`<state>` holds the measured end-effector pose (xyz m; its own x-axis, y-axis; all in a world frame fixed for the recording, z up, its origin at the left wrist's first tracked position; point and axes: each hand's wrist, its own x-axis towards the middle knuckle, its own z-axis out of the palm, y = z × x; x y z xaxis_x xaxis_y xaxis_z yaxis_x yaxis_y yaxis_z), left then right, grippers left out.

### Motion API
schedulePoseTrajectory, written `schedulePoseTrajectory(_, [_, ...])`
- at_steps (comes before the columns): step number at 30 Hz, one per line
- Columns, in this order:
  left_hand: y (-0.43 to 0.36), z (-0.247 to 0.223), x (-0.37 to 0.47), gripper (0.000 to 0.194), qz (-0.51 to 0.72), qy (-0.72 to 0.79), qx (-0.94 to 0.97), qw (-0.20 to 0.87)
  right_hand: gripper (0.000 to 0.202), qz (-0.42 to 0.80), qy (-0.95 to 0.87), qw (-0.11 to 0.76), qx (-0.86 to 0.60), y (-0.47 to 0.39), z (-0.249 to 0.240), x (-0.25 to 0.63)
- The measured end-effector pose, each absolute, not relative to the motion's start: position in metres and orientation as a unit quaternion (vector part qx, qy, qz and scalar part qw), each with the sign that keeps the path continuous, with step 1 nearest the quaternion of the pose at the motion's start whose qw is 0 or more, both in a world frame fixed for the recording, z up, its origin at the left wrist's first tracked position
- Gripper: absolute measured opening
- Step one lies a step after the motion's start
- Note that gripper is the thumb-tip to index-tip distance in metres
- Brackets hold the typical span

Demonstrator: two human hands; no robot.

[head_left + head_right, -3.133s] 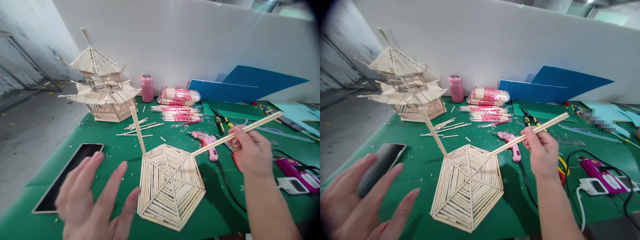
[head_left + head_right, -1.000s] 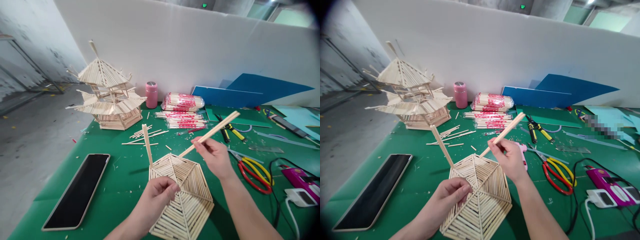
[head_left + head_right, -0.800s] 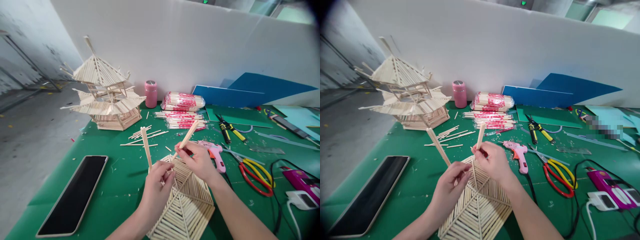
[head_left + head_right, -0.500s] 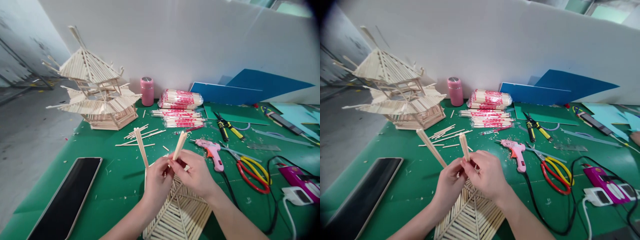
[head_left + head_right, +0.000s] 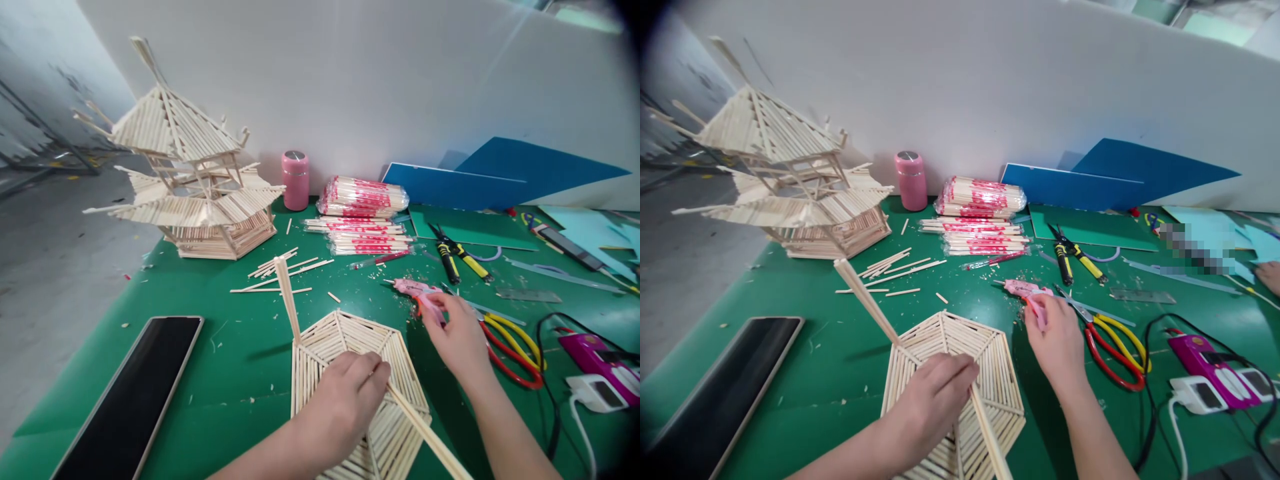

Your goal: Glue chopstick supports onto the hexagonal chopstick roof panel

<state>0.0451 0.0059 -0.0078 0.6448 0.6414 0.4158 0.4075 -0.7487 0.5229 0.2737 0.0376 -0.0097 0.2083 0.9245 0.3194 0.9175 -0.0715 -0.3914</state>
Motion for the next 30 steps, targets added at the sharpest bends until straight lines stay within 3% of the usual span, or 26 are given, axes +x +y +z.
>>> schedulePoseTrajectory(2, [0.008, -0.006, 0.041, 0.032, 0.268, 0.266, 0.914, 0.15, 0.032, -0.007, -0.596, 0.234, -0.768, 0.04, -0.015, 0.281])
schedulePoseTrajectory(5, [0.012, 0.0, 0.036, 0.03, 0.234, 0.25, 0.931, 0.123, 0.04, 0.074, -0.551, 0.211, -0.804, 0.042, -0.025, 0.294])
schedulePoseTrajectory(11, [0.013, 0.001, 0.037, 0.03, 0.191, 0.249, 0.941, 0.127, 0.034, 0.158, -0.517, 0.197, -0.818, 0.044, -0.023, 0.301])
schedulePoseTrajectory(18, [0.013, -0.001, 0.037, 0.03, 0.204, 0.26, 0.932, 0.146, 0.029, 0.43, -0.486, 0.319, -0.691, 0.04, 0.016, 0.269])
schedulePoseTrajectory(25, [0.016, 0.0, 0.036, 0.03, 0.21, 0.262, 0.929, 0.155, 0.017, 0.489, -0.545, 0.282, -0.62, 0.037, 0.026, 0.242])
schedulePoseTrajectory(30, [0.015, -0.002, 0.036, 0.03, 0.206, 0.259, 0.93, 0.16, 0.024, 0.49, -0.558, 0.287, -0.606, 0.027, 0.017, 0.241])
